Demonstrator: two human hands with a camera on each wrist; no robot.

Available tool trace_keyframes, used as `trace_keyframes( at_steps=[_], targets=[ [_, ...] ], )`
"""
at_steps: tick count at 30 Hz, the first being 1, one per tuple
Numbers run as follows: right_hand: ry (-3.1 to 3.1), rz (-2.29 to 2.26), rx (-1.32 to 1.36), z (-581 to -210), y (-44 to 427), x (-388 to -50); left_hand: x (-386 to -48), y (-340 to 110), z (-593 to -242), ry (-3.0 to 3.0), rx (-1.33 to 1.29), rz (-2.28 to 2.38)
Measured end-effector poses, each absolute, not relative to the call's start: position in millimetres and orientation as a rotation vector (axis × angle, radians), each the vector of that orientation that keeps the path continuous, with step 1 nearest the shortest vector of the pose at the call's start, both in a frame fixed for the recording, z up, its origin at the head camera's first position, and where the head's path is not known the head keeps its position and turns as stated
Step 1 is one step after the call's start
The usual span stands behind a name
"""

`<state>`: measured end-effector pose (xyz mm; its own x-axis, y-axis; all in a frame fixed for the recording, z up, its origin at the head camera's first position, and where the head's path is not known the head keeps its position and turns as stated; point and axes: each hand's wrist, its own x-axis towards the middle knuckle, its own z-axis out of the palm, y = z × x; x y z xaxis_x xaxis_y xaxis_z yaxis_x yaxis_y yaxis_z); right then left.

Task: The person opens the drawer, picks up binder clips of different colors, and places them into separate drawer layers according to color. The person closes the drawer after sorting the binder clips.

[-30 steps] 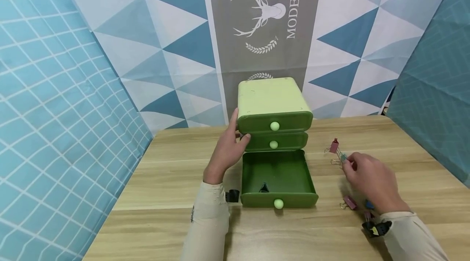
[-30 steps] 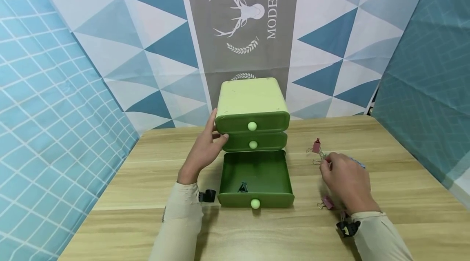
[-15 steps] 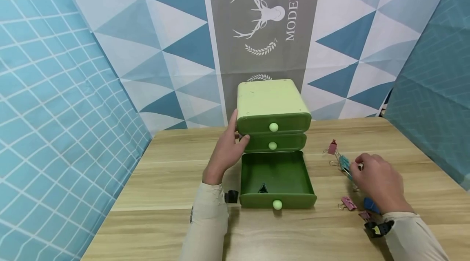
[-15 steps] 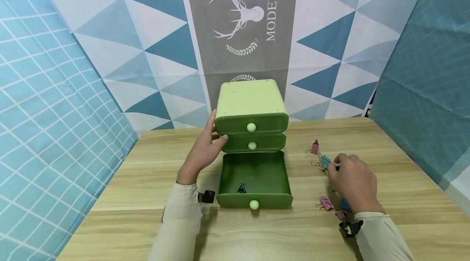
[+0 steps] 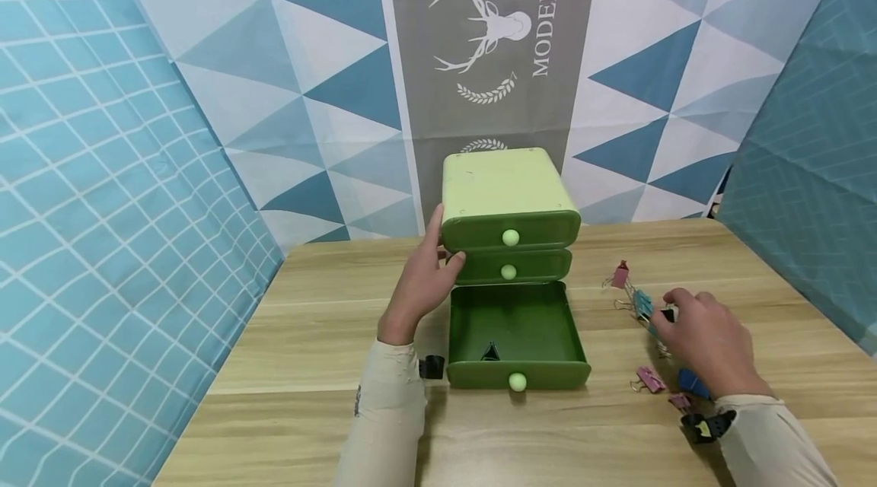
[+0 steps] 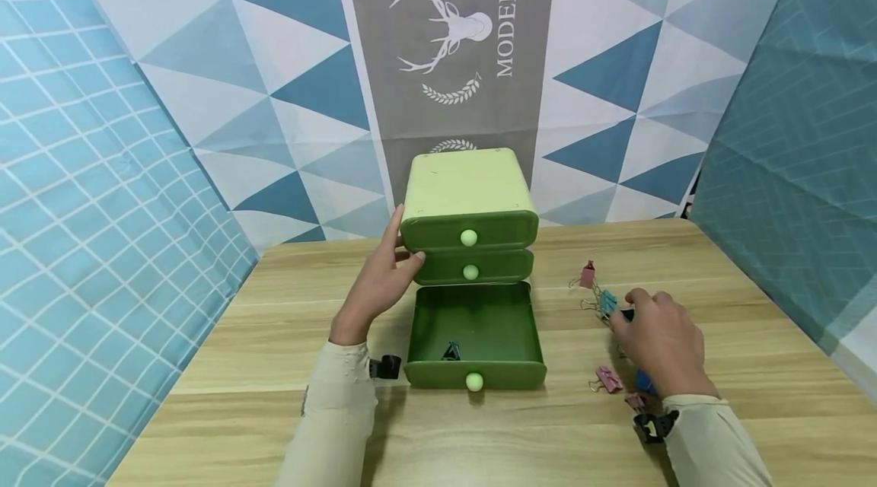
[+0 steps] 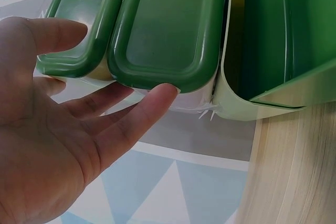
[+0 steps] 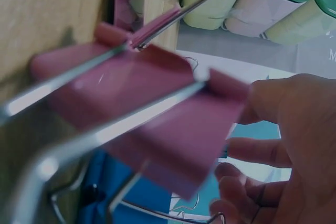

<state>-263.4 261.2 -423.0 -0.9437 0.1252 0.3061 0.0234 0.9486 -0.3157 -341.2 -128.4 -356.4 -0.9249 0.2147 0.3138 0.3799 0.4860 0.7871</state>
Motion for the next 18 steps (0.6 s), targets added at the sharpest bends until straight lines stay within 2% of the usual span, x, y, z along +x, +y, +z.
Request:
trace_keyframes(
  at_steps=[18],
  targets=[
    [-2.980, 0.510, -0.144, -421.1, 265.7, -265.6, -341.4, -128.0, -355.3, -2.559, -0.517, -1.414]
  ],
)
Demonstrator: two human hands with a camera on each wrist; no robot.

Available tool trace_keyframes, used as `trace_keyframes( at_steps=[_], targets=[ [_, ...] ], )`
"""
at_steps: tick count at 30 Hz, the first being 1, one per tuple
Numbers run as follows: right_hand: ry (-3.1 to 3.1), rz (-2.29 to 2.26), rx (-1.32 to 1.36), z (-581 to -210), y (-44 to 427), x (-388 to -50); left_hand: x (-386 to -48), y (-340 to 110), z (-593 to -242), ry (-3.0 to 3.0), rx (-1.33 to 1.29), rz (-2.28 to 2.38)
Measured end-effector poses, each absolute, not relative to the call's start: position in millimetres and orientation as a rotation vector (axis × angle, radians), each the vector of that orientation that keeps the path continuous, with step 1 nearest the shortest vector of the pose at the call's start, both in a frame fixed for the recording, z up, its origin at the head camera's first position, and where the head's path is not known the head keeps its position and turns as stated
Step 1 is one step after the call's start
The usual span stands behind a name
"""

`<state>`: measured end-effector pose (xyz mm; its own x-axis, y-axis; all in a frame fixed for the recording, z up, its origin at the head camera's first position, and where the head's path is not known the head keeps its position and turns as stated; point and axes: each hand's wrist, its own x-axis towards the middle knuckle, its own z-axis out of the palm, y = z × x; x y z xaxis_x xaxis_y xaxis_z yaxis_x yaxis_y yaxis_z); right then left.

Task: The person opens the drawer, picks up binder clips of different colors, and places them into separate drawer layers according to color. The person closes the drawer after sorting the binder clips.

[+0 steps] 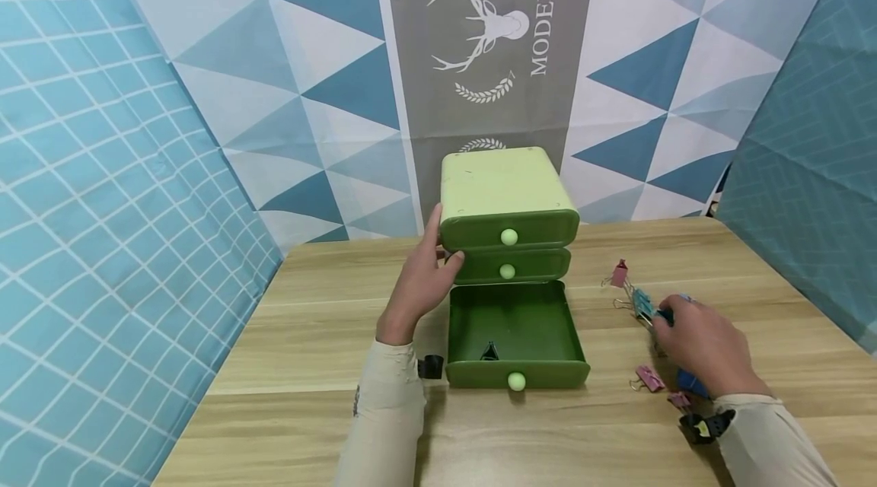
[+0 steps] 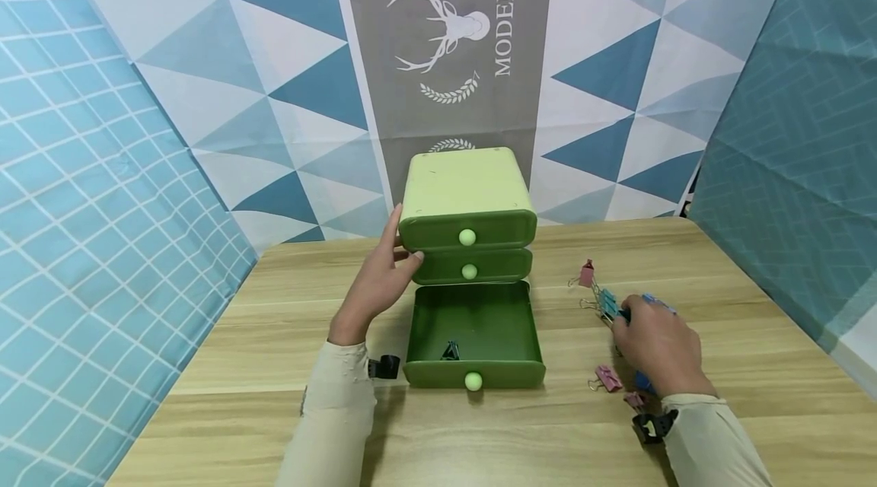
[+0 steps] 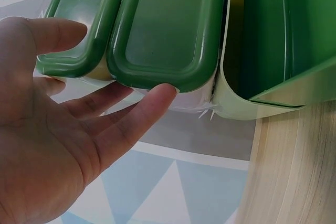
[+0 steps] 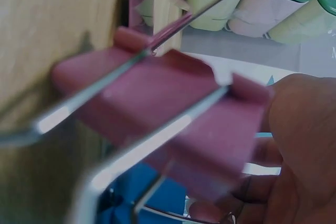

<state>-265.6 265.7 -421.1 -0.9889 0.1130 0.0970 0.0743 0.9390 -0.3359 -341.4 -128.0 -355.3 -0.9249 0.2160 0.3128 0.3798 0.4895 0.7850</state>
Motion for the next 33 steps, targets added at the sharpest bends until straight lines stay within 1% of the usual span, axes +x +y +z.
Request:
trace_keyframes(
  at_steps=[33],
  targets=[
    [-2.849, 0.509, -0.111, -415.1, 251.1, -260.7, -342.6, -127.4, -355.4, -2.553, -0.520, -1.398]
  ],
)
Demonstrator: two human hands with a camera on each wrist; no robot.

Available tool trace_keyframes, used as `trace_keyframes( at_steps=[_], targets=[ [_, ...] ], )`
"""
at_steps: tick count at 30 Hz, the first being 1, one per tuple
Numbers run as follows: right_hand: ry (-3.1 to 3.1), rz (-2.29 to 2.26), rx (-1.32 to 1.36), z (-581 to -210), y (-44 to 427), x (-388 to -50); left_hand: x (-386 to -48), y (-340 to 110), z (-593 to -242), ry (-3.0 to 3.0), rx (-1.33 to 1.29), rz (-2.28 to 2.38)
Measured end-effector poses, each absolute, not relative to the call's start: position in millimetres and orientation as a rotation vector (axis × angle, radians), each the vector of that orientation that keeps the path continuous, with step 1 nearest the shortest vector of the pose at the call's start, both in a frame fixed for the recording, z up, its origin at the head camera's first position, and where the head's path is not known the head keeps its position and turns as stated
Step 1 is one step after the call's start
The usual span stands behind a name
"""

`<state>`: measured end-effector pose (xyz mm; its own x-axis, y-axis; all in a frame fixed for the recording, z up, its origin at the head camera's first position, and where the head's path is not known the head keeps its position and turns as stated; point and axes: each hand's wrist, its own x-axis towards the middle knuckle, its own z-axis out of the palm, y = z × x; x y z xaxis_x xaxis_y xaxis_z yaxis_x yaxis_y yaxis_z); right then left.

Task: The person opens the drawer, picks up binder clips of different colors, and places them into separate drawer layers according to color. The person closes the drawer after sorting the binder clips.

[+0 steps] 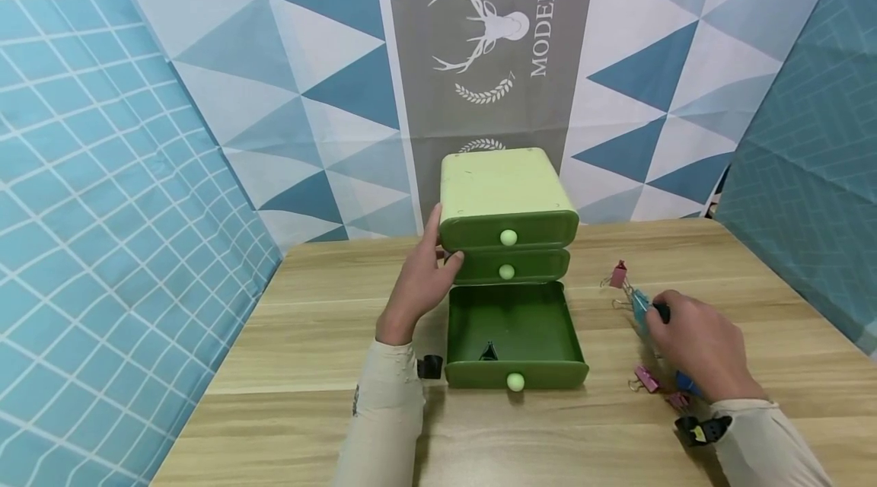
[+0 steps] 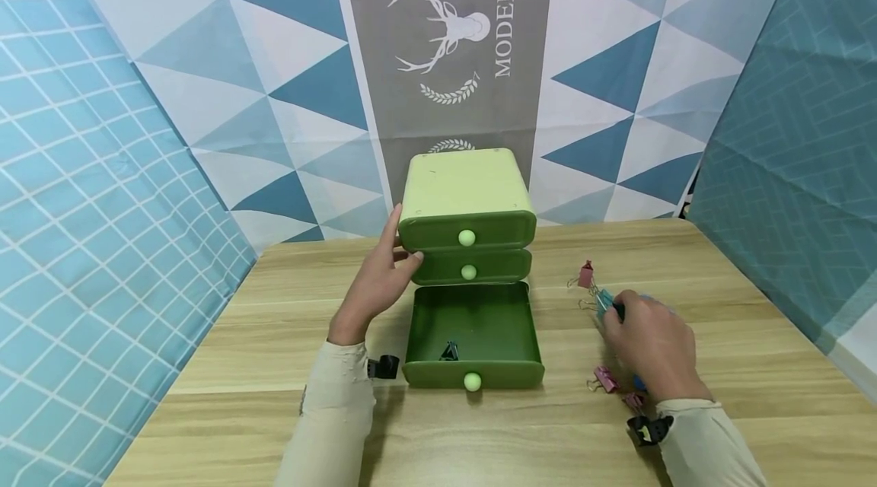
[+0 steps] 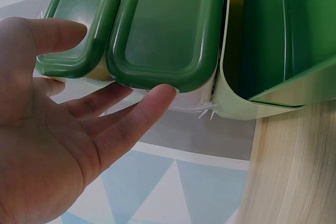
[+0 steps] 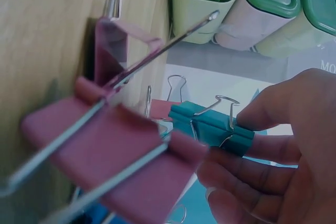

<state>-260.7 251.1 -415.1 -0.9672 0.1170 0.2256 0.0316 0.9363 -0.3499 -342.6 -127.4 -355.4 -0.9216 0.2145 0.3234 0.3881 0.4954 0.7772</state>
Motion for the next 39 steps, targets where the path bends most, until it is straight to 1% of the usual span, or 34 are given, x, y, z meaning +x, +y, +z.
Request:
trace_keyframes(
  at_steps=[18, 27, 39],
  targets=[
    [-2.680, 0.462, -0.005, -413.7, 234.3, -258.8, -344.4, -124.3, -358.7, -2.544, -0.522, -1.390],
    [-2.660, 0.536, 0.048, -412.3, 223.0, -255.1, -344.2, -124.0, -357.9, -2.533, -0.545, -1.390],
    [-2.631, 0.601, 0.076, -411.4, 216.3, -258.2, -343.4, -126.8, -356.2, -2.546, -0.508, -1.389]
  ],
)
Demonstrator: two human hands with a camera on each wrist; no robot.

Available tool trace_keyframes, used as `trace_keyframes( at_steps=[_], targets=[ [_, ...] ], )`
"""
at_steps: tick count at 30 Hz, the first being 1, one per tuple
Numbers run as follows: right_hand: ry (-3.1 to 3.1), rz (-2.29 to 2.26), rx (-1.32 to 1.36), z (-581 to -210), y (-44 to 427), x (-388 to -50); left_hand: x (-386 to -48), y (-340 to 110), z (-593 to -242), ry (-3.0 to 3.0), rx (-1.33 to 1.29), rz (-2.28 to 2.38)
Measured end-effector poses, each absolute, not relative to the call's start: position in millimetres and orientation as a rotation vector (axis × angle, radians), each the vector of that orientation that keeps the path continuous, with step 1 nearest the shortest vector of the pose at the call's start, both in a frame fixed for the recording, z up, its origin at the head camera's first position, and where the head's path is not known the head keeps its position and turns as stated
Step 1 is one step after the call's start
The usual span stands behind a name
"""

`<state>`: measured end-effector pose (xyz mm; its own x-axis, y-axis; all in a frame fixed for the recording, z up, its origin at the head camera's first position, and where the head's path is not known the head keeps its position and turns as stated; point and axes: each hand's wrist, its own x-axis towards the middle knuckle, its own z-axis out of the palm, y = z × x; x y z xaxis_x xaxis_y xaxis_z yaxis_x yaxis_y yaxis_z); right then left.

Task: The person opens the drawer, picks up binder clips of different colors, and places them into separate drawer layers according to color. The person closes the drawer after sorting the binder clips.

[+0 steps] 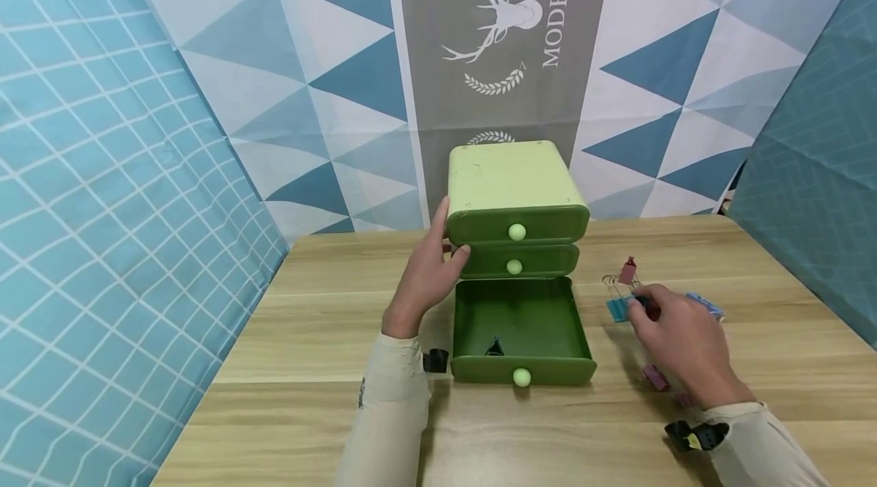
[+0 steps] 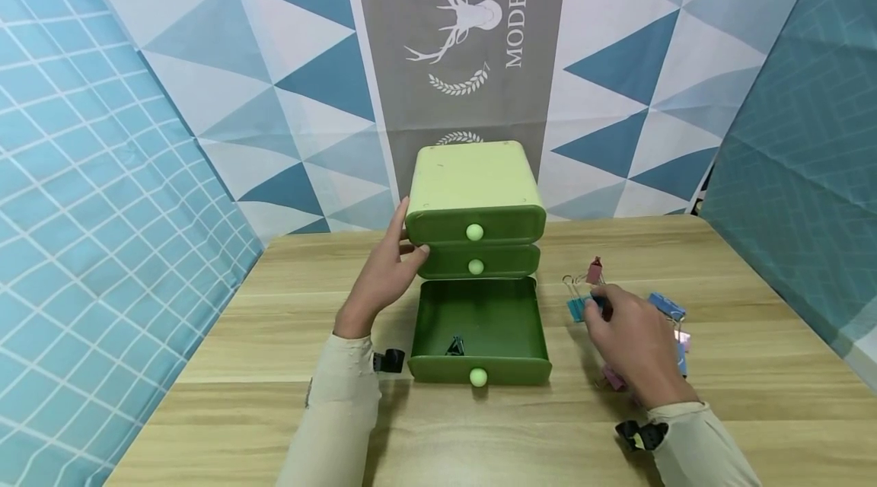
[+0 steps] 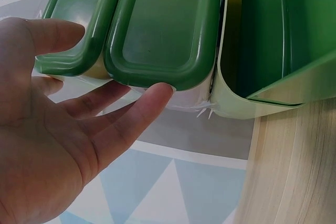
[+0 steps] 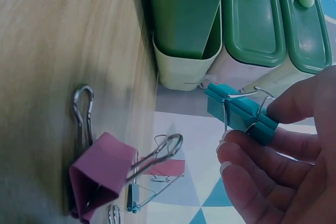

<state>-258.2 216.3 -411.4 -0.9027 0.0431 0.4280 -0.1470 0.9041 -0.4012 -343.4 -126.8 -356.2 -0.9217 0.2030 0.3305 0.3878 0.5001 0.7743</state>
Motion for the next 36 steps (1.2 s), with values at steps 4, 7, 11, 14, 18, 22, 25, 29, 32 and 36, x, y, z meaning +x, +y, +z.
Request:
trace_keyframes(
  at_steps=[4, 7, 11, 14, 18, 22, 25, 29, 32, 36],
  targets=[
    [-2.620, 0.654, 0.098, -412.0, 216.3, -257.8, -343.2, -127.3, -356.3, -2.549, -0.505, -1.395],
    [-2.628, 0.714, 0.094, -412.9, 215.8, -257.2, -342.7, -127.4, -356.5, -2.548, -0.507, -1.400],
    [-2.607, 0.804, 0.091, -414.4, 213.5, -255.6, -342.2, -127.3, -356.4, -2.540, -0.519, -1.405],
    [-2.574, 0.870, 0.101, -414.5, 210.6, -254.4, -341.9, -127.3, -356.2, -2.541, -0.523, -1.401],
    [-2.560, 0.924, 0.118, -414.1, 206.9, -253.7, -341.7, -127.6, -355.7, -2.548, -0.514, -1.396],
    [-2.562, 0.929, 0.135, -414.4, 204.2, -254.0, -341.4, -128.0, -355.4, -2.552, -0.505, -1.397],
    [-2.558, 0.923, 0.172, -415.7, 202.4, -254.3, -341.6, -127.9, -355.7, -2.551, -0.505, -1.398],
    [-2.536, 0.896, 0.268, -416.9, 198.3, -254.0, -342.0, -127.3, -356.1, -2.539, -0.519, -1.403],
    [-2.518, 0.873, 0.335, -416.9, 193.6, -253.5, -342.2, -126.9, -356.1, -2.536, -0.523, -1.406],
    [-2.499, 0.856, 0.389, -418.0, 186.9, -252.7, -342.5, -126.7, -356.0, -2.540, -0.523, -1.393]
  ],
)
